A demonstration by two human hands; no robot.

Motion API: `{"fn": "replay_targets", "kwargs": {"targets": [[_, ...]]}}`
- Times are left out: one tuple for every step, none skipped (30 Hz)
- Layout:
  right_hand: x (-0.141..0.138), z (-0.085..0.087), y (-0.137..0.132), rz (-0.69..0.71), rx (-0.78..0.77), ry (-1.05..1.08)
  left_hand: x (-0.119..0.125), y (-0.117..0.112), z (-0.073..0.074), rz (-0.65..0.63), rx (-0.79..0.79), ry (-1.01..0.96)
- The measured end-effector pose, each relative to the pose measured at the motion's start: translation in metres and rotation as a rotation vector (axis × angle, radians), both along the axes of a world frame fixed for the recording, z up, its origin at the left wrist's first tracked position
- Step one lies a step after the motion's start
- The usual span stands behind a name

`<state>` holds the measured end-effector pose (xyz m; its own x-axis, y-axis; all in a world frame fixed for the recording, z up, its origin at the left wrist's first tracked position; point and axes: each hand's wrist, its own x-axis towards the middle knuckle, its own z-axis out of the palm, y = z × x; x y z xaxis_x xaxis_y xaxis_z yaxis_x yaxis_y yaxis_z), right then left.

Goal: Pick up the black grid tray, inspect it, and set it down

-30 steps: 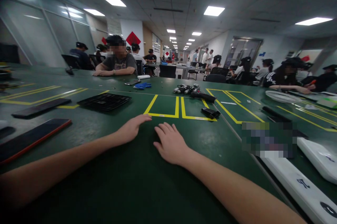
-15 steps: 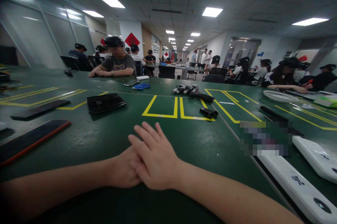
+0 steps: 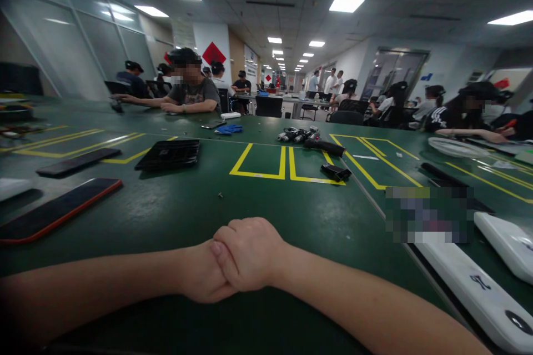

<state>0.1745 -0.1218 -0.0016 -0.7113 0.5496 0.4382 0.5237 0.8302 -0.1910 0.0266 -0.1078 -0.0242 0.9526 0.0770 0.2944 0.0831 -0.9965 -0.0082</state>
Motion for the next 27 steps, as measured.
{"fn": "replay_targets", "kwargs": {"targets": [[0.0,0.0,0.001,0.004,0.006,-0.004,0.0,0.0,0.0,0.013,-0.011,0.005],[-0.001,0.0,0.002,0.009,0.021,-0.008,0.001,0.001,0.001,0.024,-0.016,0.003],[-0.001,0.0,0.004,0.016,0.048,-0.011,0.001,0.003,0.001,0.034,-0.013,-0.003],[-0.001,0.001,0.007,0.027,0.09,-0.017,0.001,0.006,0.003,0.041,-0.002,-0.01],[-0.001,0.003,0.012,0.043,0.141,-0.027,0.001,0.011,0.005,0.048,0.013,-0.01],[0.002,0.005,0.019,0.055,0.196,-0.039,0.0,0.017,0.008,0.059,0.031,-0.007],[0.006,0.008,0.027,0.049,0.251,-0.045,-0.002,0.025,0.012,0.081,0.052,-0.005],[0.014,0.011,0.038,0.013,0.298,-0.039,-0.005,0.033,0.017,0.122,0.074,-0.011],[0.025,0.014,0.049,-0.053,0.336,-0.022,-0.009,0.041,0.022,0.183,0.093,-0.025],[0.038,0.017,0.062,-0.17,0.359,0.014,-0.015,0.05,0.027,0.263,0.104,-0.046],[0.055,0.019,0.076,-0.316,0.373,0.058,-0.022,0.059,0.03,0.356,0.104,-0.064],[0.073,0.019,0.09,-0.463,0.375,0.08,-0.029,0.067,0.033,0.456,0.089,-0.072],[0.093,0.019,0.104,-0.615,0.366,0.092,-0.036,0.076,0.034,0.555,0.058,-0.062],[0.112,0.016,0.117,-0.761,0.344,0.085,-0.043,0.083,0.034,0.645,0.016,-0.038],[0.131,0.012,0.128,-0.899,0.318,0.073,-0.048,0.089,0.034,0.714,-0.03,-0.004],[0.147,0.007,0.138,-1.014,0.293,0.053,-0.052,0.095,0.032,0.76,-0.074,0.035],[0.162,0.0,0.145,-1.107,0.267,0.023,-0.054,0.1,0.03,0.781,-0.115,0.076],[0.173,-0.006,0.151,-1.19,0.223,-0.016,-0.056,0.104,0.028,0.78,-0.147,0.114],[0.183,-0.013,0.154,-1.256,0.156,-0.068,-0.056,0.107,0.025,0.767,-0.17,0.146],[0.189,-0.019,0.156,-1.309,0.07,-0.12,-0.055,0.109,0.023,0.748,-0.184,0.169],[0.194,-0.024,0.157,-1.345,-0.02,-0.166,-0.055,0.111,0.021,0.731,-0.192,0.18],[0.197,-0.027,0.157,-1.365,-0.101,-0.2,-0.054,0.112,0.019,0.718,-0.198,0.176],[0.198,-0.029,0.156,-1.372,-0.159,-0.22,-0.054,0.113,0.017,0.707,-0.21,0.157],[0.198,-0.03,0.155,-1.37,-0.192,-0.226,-0.053,0.114,0.016,0.7,-0.237,0.114],[0.198,-0.03,0.154,-1.361,-0.203,-0.225,-0.054,0.115,0.015,0.701,-0.291,0.048],[0.197,-0.029,0.153,-1.349,-0.202,-0.221,-0.055,0.117,0.017,0.72,-0.381,-0.047],[0.197,-0.029,0.152,-1.34,-0.2,-0.219,-0.057,0.12,0.021,0.76,-0.508,-0.178]]}}
